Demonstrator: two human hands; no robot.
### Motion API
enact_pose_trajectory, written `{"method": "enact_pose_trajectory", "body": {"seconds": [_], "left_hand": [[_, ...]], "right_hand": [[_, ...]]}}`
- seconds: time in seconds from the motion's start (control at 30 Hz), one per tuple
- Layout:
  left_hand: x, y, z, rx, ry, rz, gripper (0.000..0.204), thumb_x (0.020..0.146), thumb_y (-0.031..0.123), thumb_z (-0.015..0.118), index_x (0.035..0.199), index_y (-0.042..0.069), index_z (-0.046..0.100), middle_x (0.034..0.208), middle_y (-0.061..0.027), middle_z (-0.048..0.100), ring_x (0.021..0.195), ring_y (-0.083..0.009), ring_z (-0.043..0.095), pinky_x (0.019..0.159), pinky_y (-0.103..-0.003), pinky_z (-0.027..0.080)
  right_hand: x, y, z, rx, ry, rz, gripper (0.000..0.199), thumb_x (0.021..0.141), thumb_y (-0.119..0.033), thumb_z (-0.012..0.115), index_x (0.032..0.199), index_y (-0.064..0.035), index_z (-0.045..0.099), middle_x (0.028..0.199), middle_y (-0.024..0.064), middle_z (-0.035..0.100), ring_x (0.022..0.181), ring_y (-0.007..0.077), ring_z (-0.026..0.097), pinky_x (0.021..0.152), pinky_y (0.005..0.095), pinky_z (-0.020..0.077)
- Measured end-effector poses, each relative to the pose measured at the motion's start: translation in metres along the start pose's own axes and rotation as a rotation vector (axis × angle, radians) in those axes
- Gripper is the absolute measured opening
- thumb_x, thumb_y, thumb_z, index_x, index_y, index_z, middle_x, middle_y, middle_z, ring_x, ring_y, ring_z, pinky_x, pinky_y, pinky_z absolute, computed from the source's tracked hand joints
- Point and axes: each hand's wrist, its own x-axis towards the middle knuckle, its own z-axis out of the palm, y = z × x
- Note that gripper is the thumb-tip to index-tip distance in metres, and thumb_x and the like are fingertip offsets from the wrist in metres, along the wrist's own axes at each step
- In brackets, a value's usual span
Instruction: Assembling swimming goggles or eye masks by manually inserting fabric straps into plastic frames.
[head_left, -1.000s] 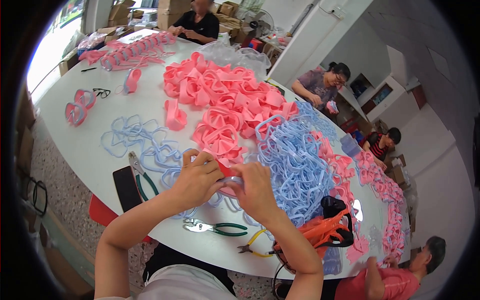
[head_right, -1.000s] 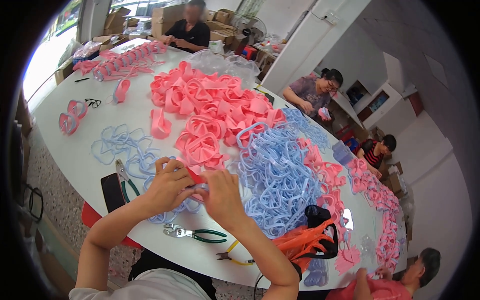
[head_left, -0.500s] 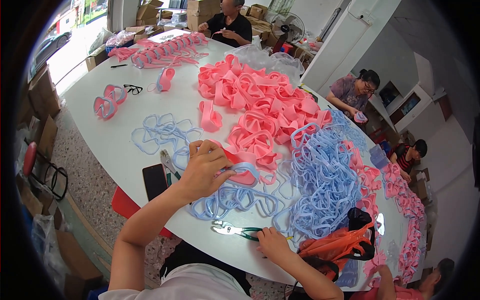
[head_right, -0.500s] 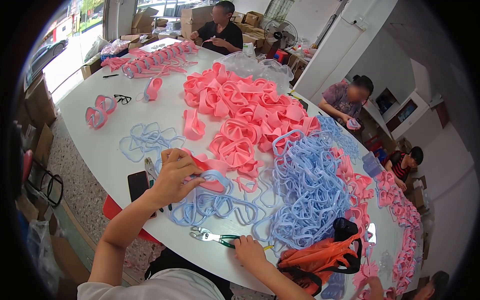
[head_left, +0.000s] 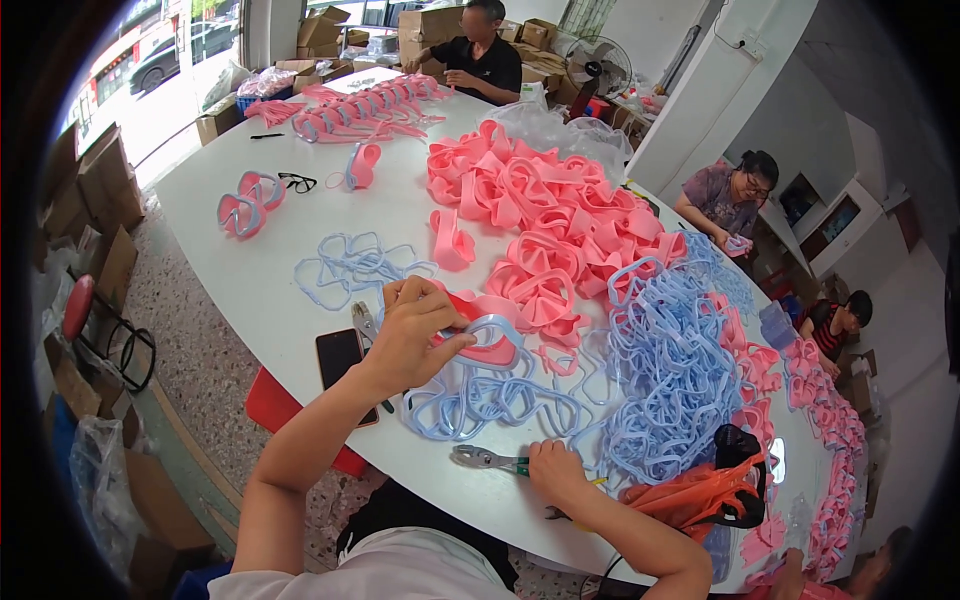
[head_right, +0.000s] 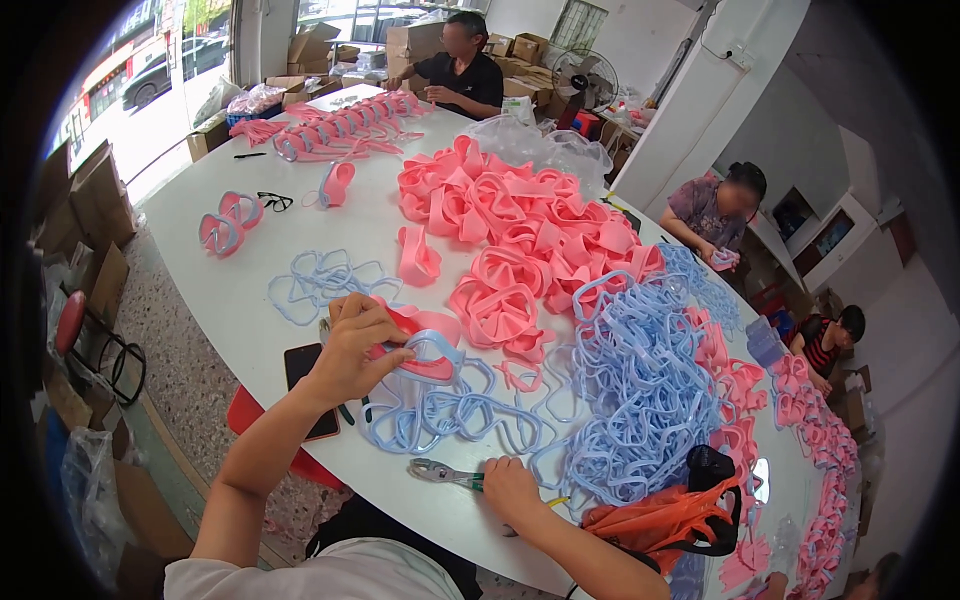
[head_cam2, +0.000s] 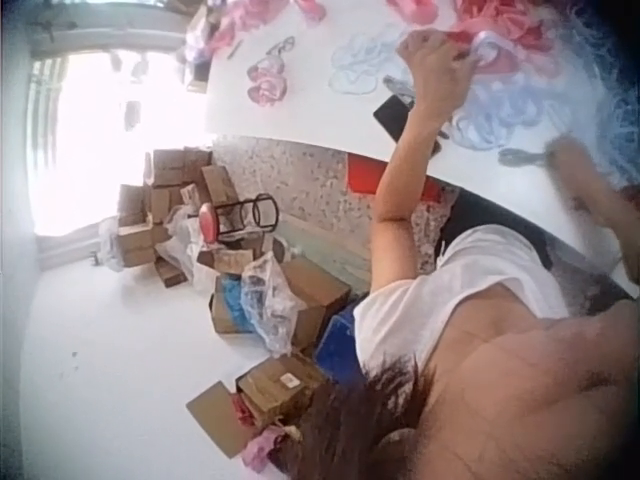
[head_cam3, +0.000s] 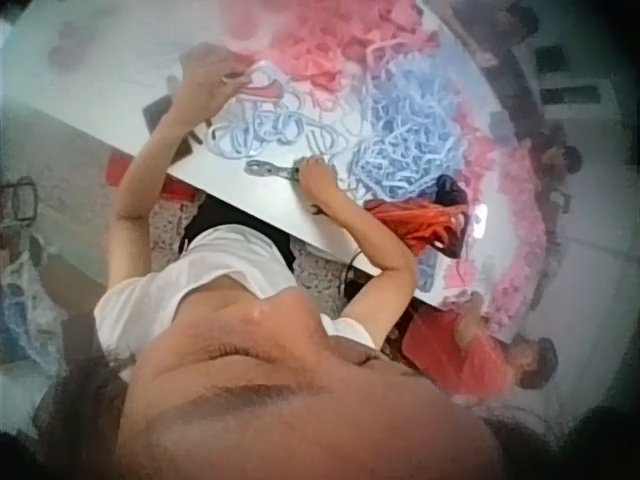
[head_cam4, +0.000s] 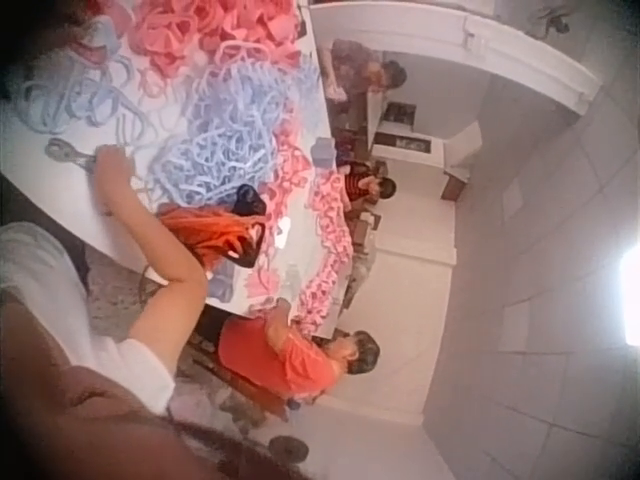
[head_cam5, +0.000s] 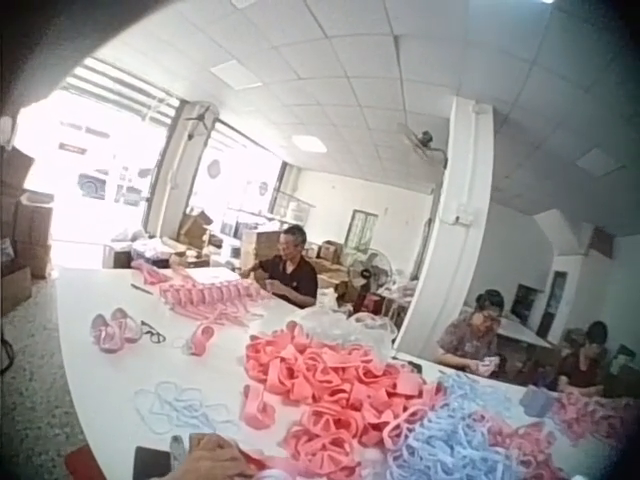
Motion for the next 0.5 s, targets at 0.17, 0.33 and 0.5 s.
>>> {"method": "enact_pose_trajectory", "body": {"seconds": [0.17,0.33,0.5], "left_hand": [[-0.003,-0.007,-0.013,0.019,0.000,-0.030,0.018,0.071,0.016,0.080,0.084,0.007,0.071,0.085,-0.0015,0.064,0.094,-0.0206,0.050,0.088,-0.037,0.028],[-0.005,-0.015,-0.021,0.046,-0.017,-0.039,0.018,0.071,0.016,0.080,0.084,0.007,0.071,0.086,-0.0014,0.064,0.094,-0.0205,0.050,0.089,-0.036,0.028],[-0.002,-0.005,-0.014,0.045,-0.069,0.041,0.021,0.069,0.017,0.081,0.085,0.009,0.070,0.087,-0.0003,0.063,0.095,-0.0209,0.050,0.089,-0.037,0.028]], "right_hand": [[-0.003,0.011,-0.057,0.265,-0.454,0.126,0.027,0.079,-0.012,0.056,0.106,-0.0057,0.054,0.099,0.0195,0.065,0.096,0.0365,0.064,0.067,0.0497,0.0520],[-0.027,0.056,-0.109,0.579,-0.215,0.188,0.044,0.075,0.002,0.052,0.119,-0.0032,0.051,0.106,0.0231,0.059,0.103,0.0403,0.057,0.085,0.0477,0.0456],[-0.023,0.069,-0.157,0.524,0.306,0.099,0.059,0.067,0.012,0.051,0.125,0.0015,0.046,0.111,0.0230,0.051,0.105,0.0404,0.048,0.091,0.0465,0.0395]]}}
